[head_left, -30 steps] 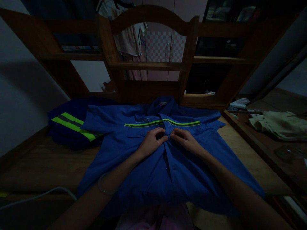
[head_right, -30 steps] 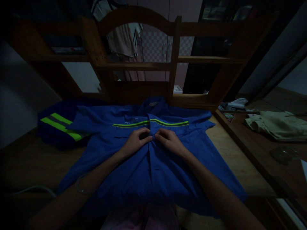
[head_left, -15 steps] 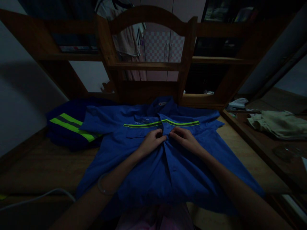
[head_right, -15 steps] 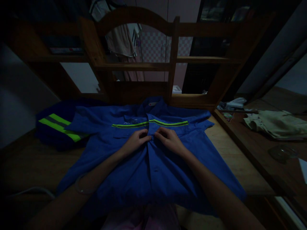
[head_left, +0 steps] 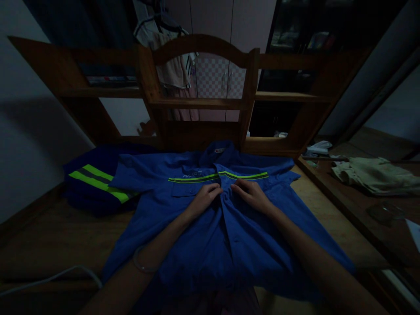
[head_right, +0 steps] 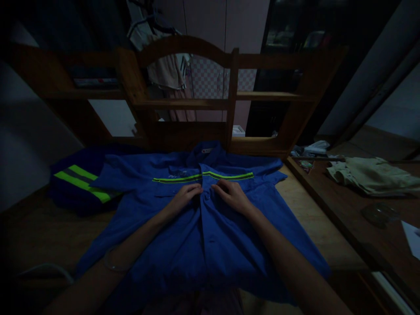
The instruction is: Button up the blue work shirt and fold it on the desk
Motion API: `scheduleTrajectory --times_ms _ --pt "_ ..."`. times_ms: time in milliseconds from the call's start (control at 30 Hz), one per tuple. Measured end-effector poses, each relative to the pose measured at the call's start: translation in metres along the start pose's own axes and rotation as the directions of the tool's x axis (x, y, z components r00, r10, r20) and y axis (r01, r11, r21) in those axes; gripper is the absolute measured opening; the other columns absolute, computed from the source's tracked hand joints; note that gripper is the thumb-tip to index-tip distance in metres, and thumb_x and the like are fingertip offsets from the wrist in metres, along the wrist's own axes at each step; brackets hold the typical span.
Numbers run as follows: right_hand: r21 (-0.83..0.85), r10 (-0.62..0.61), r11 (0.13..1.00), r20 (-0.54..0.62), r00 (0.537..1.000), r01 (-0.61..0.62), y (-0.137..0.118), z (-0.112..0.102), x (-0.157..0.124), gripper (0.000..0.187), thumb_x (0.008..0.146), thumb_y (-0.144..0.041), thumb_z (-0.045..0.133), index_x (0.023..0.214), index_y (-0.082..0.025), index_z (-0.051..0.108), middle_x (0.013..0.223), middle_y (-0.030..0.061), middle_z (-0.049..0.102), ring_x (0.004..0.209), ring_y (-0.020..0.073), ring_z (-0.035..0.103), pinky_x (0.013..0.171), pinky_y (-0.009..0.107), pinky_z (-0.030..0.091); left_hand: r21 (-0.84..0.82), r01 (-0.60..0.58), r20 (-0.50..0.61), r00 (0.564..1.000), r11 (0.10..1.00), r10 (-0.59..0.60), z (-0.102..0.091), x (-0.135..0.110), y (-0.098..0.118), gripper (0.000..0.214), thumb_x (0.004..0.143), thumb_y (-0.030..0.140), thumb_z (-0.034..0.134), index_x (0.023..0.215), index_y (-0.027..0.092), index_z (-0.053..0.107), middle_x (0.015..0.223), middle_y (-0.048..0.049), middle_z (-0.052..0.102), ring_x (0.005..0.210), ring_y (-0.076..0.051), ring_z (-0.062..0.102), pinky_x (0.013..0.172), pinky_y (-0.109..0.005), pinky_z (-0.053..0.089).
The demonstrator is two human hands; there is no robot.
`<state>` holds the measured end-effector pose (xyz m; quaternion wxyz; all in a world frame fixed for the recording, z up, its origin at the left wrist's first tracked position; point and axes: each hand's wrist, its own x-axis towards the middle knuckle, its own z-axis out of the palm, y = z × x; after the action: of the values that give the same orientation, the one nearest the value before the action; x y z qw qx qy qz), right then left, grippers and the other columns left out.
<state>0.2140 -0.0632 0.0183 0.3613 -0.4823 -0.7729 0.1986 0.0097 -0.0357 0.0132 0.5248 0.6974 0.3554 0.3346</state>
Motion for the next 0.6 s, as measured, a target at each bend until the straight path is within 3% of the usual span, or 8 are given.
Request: scheduleTrajectory --times_ms 100,200,267,333,400,467,533,600 --pt "-0.153 0.013 0.988 -0.073 0.997 -0.024 0.013 -0.004 0.001 0.027 0.09 -0.039 0.046 0.077 -0.017 0.056 0.064 -0.0011 0.052 0.057 0.0121 0.047 0.054 0.023 0.031 0.088 -0.048 -0.068 0.996 0.995 0.054 -0.008 0.004 -0.001 0.037 0.084 0.045 0.041 0.074 0.014 0.058 0.075 -0.0024 0.058 0.073 -0.015 0.053 0.068 -0.025 0.041" --pt "-0.308 0.051 0.946 -0.156 0.986 -0.097 0.025 -0.013 -0.004 0.017 0.088 -0.032 0.048 0.086 -0.017 0.056 0.075 0.0025 0.057 0.065 0.0149 0.052 0.061 0.025 0.037 0.412 -0.097 -0.264 0.939 0.906 0.22 -0.03 0.005 -0.004 0.033 0.084 0.044 0.044 0.083 0.015 0.061 0.09 -0.0061 0.059 0.086 -0.018 0.054 0.083 -0.03 0.041" --pt "-0.369 0.066 0.919 -0.2 0.977 -0.138 0.033 -0.024 -0.012 0.022 0.085 -0.032 0.051 0.101 -0.017 0.055 0.094 0.0074 0.058 0.082 0.0185 0.055 0.072 0.029 0.041 0.624 -0.006 -0.371 0.878 0.782 0.302 -0.057 0.001 -0.008 0.032 0.082 0.043 0.047 0.09 0.016 0.061 0.097 -0.0084 0.056 0.094 -0.02 0.053 0.09 -0.033 0.039" --pt "-0.426 0.099 0.889 -0.184 0.978 -0.169 0.043 -0.04 -0.023 0.048 0.08 -0.035 0.058 0.121 -0.015 0.045 0.118 0.0128 0.05 0.104 0.0225 0.051 0.085 0.033 0.039 0.762 0.148 -0.422 0.852 0.63 0.31 -0.091 -0.008 -0.014 0.042 0.078 0.048 0.05 0.103 0.016 0.059 0.109 -0.0118 0.052 0.106 -0.025 0.048 0.096 -0.036 0.035" --pt "-0.502 0.192 0.838 -0.097 0.977 -0.215 0.054 -0.058 -0.034 0.073 0.074 -0.041 0.064 0.134 -0.013 0.033 0.132 0.0162 0.039 0.118 0.0252 0.042 0.093 0.033 0.036 0.841 0.275 -0.413 0.883 0.466 0.223 -0.125 -0.023 -0.021 0.068 0.07 0.059 0.054 0.121 0.014 0.05 0.123 -0.0162 0.044 0.113 -0.032 0.042 0.096 -0.042 0.033" --pt "-0.568 0.317 0.781 -0.002 0.949 -0.262 0.063 -0.075 -0.041 0.077 0.072 -0.043 0.065 0.134 -0.011 0.033 0.13 0.0178 0.041 0.116 0.0267 0.044 0.092 0.032 0.037 0.869 0.355 -0.39 0.92 0.345 0.035 -0.151 -0.04 -0.028 0.089 0.061 0.068 0.056 0.128 0.011 0.043 0.125 -0.02 0.042 0.114 -0.036 0.042 0.093 -0.043 0.035" --pt "-0.605 0.389 0.743 0.044 0.92 -0.286 0.068 -0.087 -0.043 0.06 0.073 -0.04 0.064 0.123 -0.011 0.047 0.116 0.0162 0.053 0.103 0.0258 0.053 0.083 0.029 0.04 0.905 0.332 -0.318 0.943 0.266 -0.095 -0.163 -0.055 -0.031 0.091 0.057 0.07 0.058 0.124 0.011 0.046 0.122 -0.0203 0.046 0.111 -0.036 0.044 0.091 -0.041 0.036" --pt "-0.621 0.409 0.731 0.067 0.91 -0.283 0.068 -0.093 -0.041 0.035 0.074 -0.031 0.063 0.104 -0.013 0.059 0.097 0.0111 0.062 0.088 0.0219 0.058 0.073 0.025 0.041 0.936 0.24 -0.201 0.965 0.256 -0.169 -0.165 -0.064 -0.03 0.068 0.065 0.064 0.057 0.112 0.014 0.054 0.113 -0.0157 0.054 0.106 -0.031 0.05 0.088 -0.037 0.038"
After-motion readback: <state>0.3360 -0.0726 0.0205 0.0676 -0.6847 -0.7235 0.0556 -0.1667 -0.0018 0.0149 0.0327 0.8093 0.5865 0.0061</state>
